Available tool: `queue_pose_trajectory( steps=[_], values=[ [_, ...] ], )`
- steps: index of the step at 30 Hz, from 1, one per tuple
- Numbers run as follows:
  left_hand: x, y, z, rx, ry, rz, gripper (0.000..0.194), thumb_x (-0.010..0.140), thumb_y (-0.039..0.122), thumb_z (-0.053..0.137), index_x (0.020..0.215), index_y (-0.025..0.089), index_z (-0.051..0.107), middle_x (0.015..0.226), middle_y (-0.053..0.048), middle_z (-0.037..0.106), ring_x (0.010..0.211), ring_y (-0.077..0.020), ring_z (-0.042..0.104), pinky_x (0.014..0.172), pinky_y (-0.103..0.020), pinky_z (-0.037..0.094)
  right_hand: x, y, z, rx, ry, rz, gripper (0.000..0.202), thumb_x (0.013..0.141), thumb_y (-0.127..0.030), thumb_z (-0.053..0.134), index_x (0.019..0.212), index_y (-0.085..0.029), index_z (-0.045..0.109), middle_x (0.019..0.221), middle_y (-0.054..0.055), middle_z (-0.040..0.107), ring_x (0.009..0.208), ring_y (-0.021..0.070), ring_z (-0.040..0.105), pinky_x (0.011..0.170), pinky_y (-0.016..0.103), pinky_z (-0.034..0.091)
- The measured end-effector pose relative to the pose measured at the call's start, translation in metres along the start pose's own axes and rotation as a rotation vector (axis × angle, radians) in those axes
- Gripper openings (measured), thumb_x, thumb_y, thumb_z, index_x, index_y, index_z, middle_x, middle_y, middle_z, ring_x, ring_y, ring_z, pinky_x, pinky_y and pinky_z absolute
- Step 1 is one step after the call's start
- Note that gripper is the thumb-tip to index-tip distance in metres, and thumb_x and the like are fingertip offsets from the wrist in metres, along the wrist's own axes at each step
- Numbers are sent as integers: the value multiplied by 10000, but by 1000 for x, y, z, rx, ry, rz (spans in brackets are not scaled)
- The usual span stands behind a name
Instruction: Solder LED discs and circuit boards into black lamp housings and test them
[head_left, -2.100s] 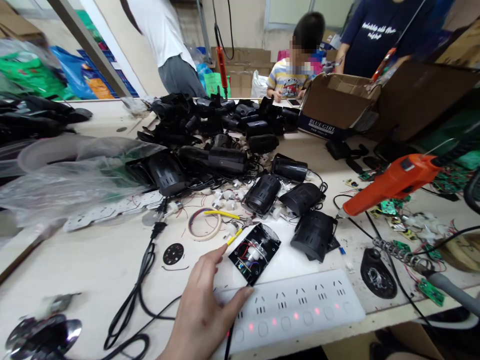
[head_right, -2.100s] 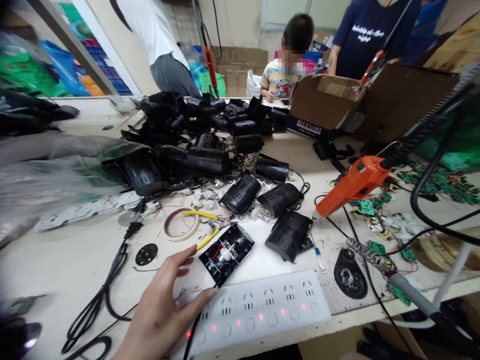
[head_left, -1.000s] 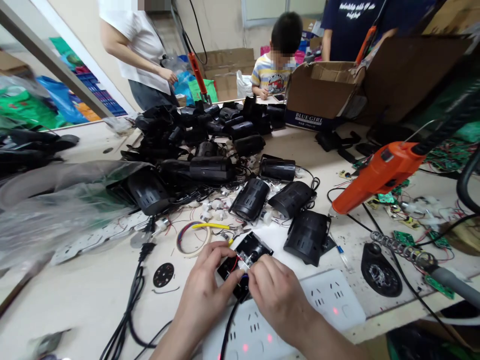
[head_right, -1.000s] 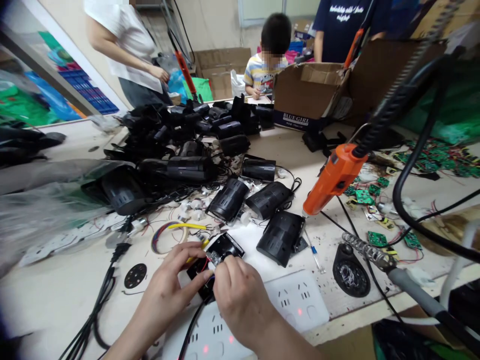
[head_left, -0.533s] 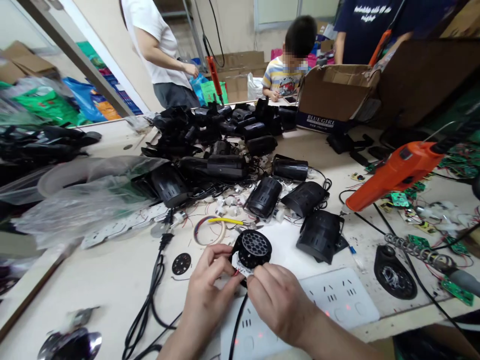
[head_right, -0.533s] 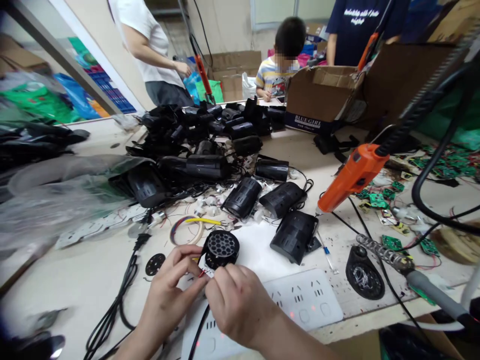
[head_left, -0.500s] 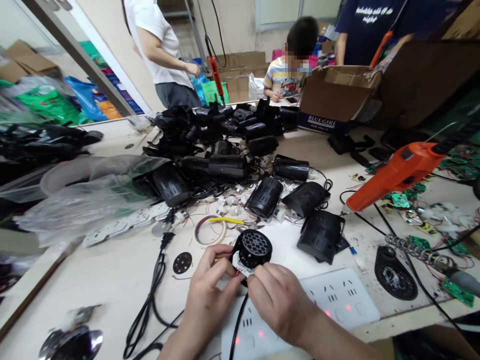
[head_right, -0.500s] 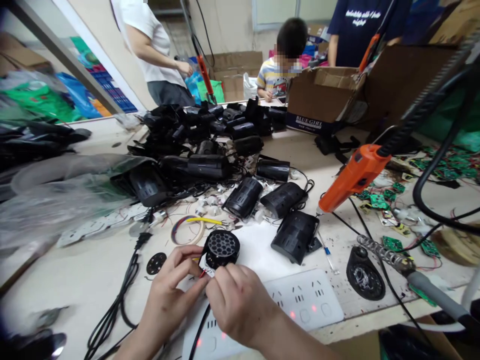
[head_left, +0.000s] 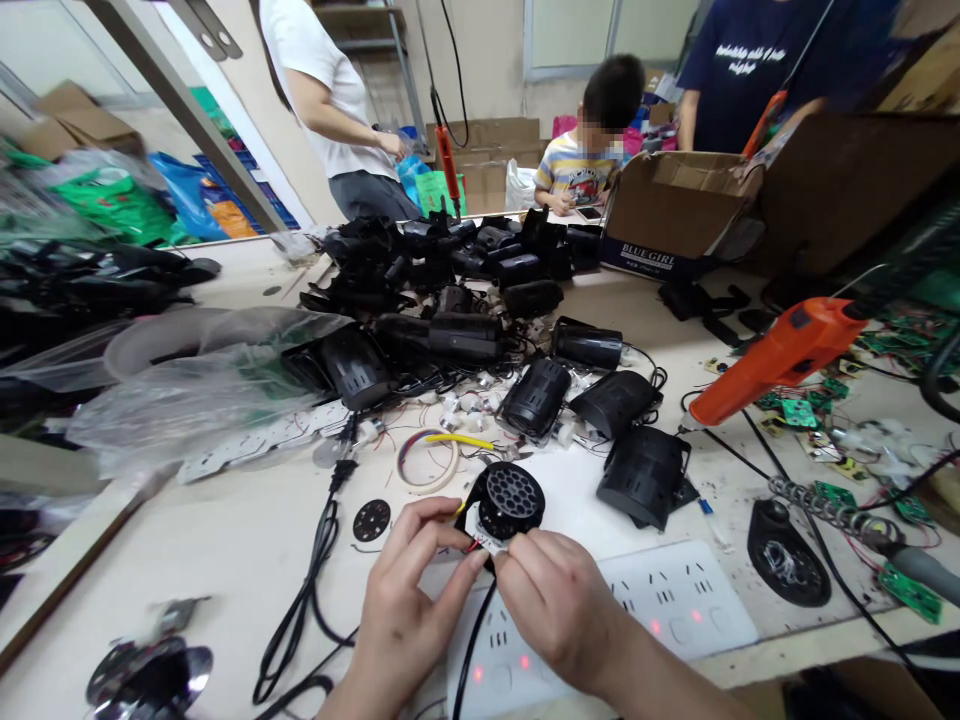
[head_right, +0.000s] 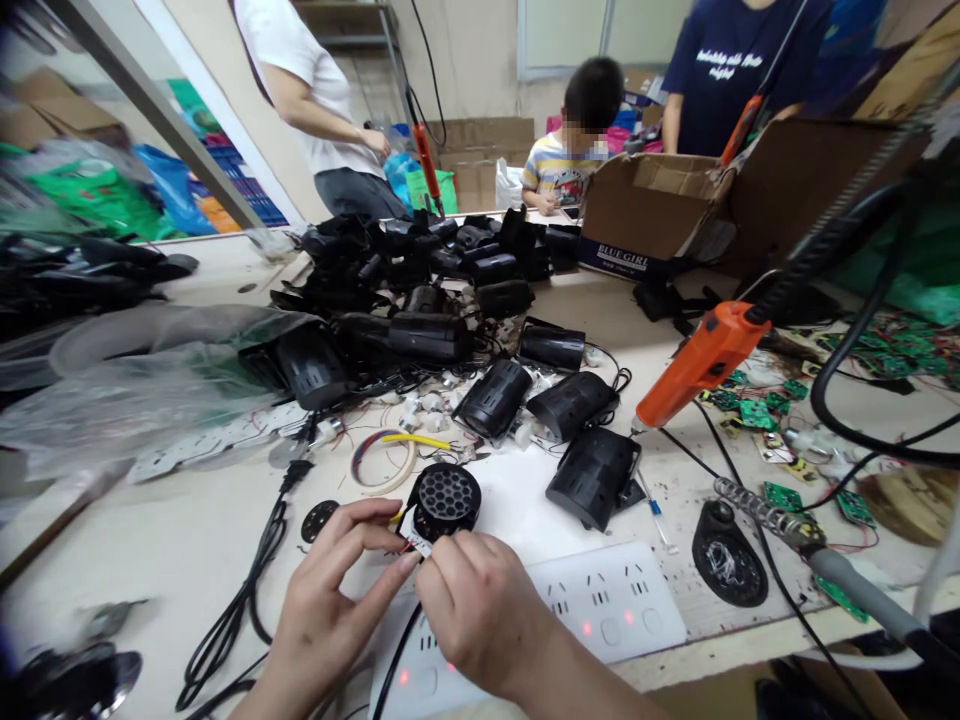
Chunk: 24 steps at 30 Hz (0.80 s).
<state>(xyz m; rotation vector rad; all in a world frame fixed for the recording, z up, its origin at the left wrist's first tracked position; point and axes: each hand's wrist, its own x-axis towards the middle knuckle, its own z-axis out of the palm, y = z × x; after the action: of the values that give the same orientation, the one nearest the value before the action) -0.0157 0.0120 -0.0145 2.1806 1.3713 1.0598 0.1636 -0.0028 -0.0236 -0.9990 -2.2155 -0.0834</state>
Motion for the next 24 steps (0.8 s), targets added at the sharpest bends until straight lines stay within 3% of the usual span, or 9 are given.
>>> queue_pose_trajectory(
  steps=[5, 13, 18, 24],
  values=[
    [-3, -3, -4, -8, -6, 39, 90, 869, 156, 592, 811, 211, 635, 911, -62, 662, 878, -197, 656, 747, -289, 544, 2, -3, 1, -2, 17, -44, 358, 1000, -97, 285, 758, -164, 540, 660, 25, 469, 593, 179, 405, 544, 315, 273],
    [-10, -3, -10, -16, -38, 49, 118, 878, 137, 571, 807, 210, 629, 900, -60, 655, 899, -193, 650, 742, -271, 535, 4, -8, 1, 12, -19, -53, 450, 1015, -104, 207, 720, -163, 542, 655, 32, 475, 586, 181, 387, 540, 321, 271],
    [-12, -3, -13, -35, -30, -19, 95, 879, 191, 590, 798, 209, 637, 860, -61, 653, 905, -211, 643, 765, -308, 539, 5, -10, 1, 12, -32, -59, 466, 1017, -109, 193, 721, -159, 549, 658, 33, 475, 592, 182, 382, 543, 320, 271],
    [-17, -8, -11, -161, -26, -154, 96, 906, 197, 558, 829, 205, 613, 868, -45, 642, 803, -168, 654, 656, -253, 570, 7, -11, 1, 17, -45, -72, 497, 1016, -106, 169, 681, -165, 531, 659, 36, 476, 590, 182, 370, 541, 322, 265]
  ],
)
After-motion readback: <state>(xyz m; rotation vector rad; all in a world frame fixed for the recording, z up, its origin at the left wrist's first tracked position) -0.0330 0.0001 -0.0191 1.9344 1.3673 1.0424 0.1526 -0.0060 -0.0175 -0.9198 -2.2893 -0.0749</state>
